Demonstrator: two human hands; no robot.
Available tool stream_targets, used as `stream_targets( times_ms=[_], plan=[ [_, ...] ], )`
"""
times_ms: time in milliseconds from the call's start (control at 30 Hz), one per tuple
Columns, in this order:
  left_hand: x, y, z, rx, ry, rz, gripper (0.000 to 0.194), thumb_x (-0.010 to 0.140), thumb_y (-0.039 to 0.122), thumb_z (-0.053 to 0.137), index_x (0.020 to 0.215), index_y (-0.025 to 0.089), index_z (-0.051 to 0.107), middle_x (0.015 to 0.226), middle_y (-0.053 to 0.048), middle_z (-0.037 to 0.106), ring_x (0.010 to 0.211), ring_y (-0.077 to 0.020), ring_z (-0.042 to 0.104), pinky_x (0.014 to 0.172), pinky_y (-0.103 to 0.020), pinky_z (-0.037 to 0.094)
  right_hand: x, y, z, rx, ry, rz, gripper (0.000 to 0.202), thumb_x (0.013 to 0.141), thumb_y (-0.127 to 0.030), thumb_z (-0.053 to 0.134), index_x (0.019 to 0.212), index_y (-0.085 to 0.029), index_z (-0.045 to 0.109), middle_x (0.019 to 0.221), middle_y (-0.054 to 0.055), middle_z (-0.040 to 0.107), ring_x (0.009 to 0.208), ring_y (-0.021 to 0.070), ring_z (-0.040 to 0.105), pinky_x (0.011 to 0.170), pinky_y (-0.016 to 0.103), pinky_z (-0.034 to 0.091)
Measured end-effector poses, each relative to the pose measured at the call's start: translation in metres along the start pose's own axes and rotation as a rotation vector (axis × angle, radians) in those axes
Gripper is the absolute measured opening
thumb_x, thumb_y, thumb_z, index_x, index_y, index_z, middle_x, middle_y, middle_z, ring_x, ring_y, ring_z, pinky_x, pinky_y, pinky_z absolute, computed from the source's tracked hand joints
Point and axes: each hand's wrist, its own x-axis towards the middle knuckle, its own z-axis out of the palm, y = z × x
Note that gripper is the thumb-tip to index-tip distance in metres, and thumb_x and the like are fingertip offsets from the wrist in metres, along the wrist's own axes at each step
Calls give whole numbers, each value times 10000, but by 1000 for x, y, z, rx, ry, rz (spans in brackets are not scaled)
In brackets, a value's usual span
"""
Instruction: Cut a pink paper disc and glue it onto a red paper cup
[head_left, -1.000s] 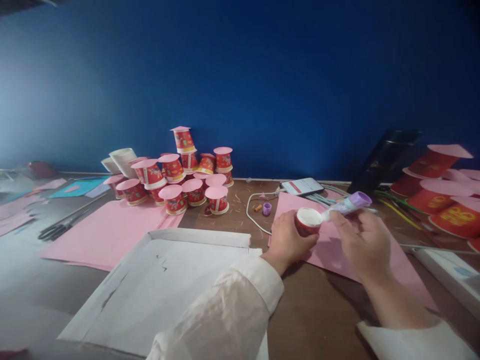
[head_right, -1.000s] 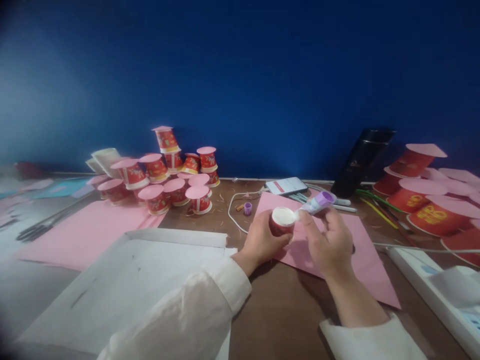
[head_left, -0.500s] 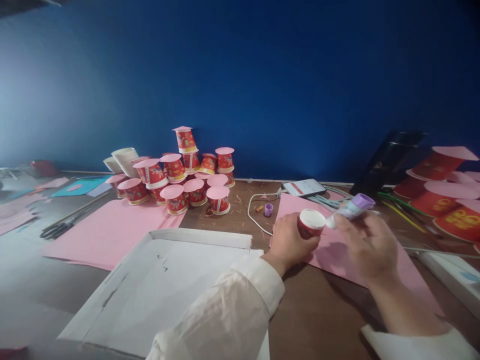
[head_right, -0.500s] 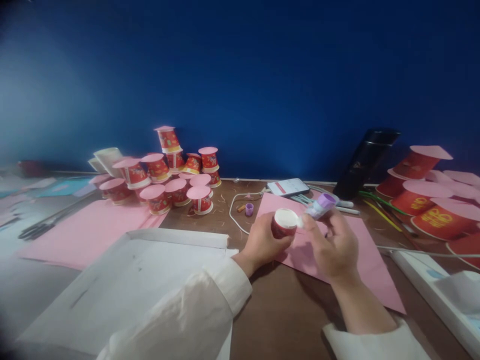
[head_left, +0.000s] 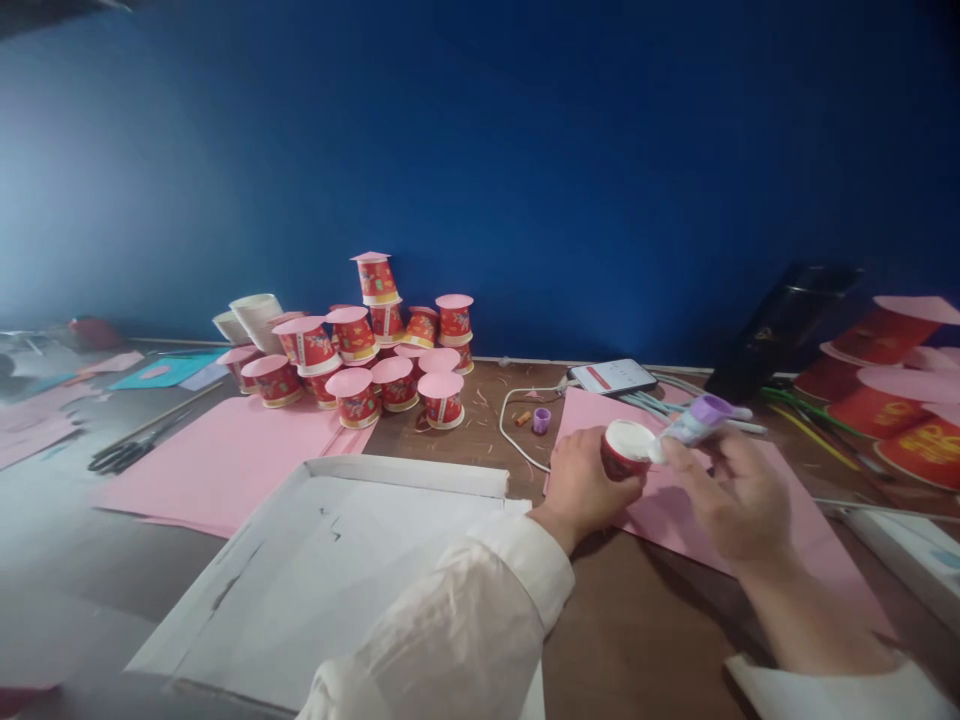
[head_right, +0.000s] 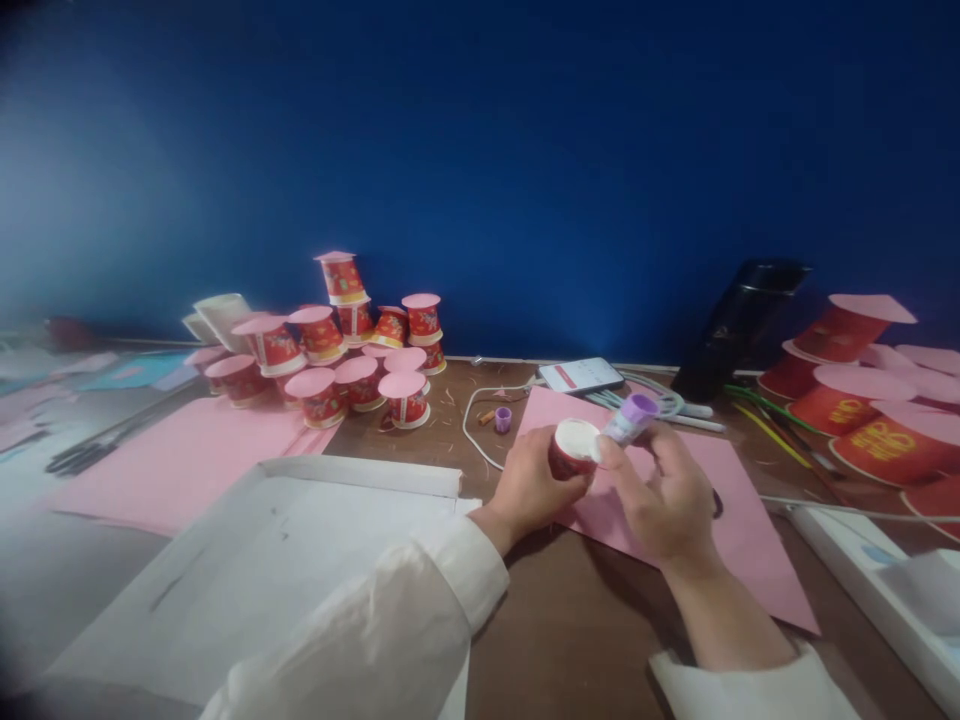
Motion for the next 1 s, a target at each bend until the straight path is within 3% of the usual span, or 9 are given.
stream_targets(
  times_ms=[233, 433, 667, 800, 1000],
  plan=[
    [-1, 0, -1, 10, -8, -17, 313, 748, 378, 793, 997, 215, 693, 1019, -88, 732, 961, -287, 656, 916, -435, 533, 2, -9, -4, -150, 135, 81, 336, 790, -557, 686, 911, -244, 708, 909, 81, 761, 880, 322, 700, 815, 460, 514],
    [-1, -3, 1, -21, 9, 42, 453, 734, 321, 812, 1151, 204, 678, 1173, -124, 677, 1174, -315, 598, 1050, -445, 485, 5, -13, -6, -77, 131, 81, 296, 832, -517, 694, 944, -246, 730, 946, 80, 795, 930, 315, 728, 866, 433, 527],
    [-3, -3, -6, -195, -168, 24, 532, 742, 339, 824, 1234, 226, 656, 1121, -70, 740, 1004, -257, 677, 952, -400, 551, 8, -16, -11, -113, 161, 128, 376, 844, -557, 656, 1009, -233, 753, 976, 115, 784, 952, 353, 710, 891, 474, 508],
    [-4, -4, -11, -203, -235, 40, 504, 731, 320, 828, 1202, 211, 685, 1112, -67, 756, 986, -249, 692, 937, -382, 557, 8, -13, -7, -87, 109, 135, 341, 822, -547, 660, 945, -237, 730, 915, 98, 784, 899, 341, 724, 849, 462, 528],
    [-4, -1, -10, -117, -209, 71, 526, 708, 348, 856, 1191, 212, 697, 1148, -84, 744, 1054, -287, 675, 969, -416, 540, 8, -1, -1, -29, 12, 121, 376, 831, -554, 659, 1008, -228, 715, 949, 99, 786, 896, 325, 737, 870, 477, 535]
  ],
)
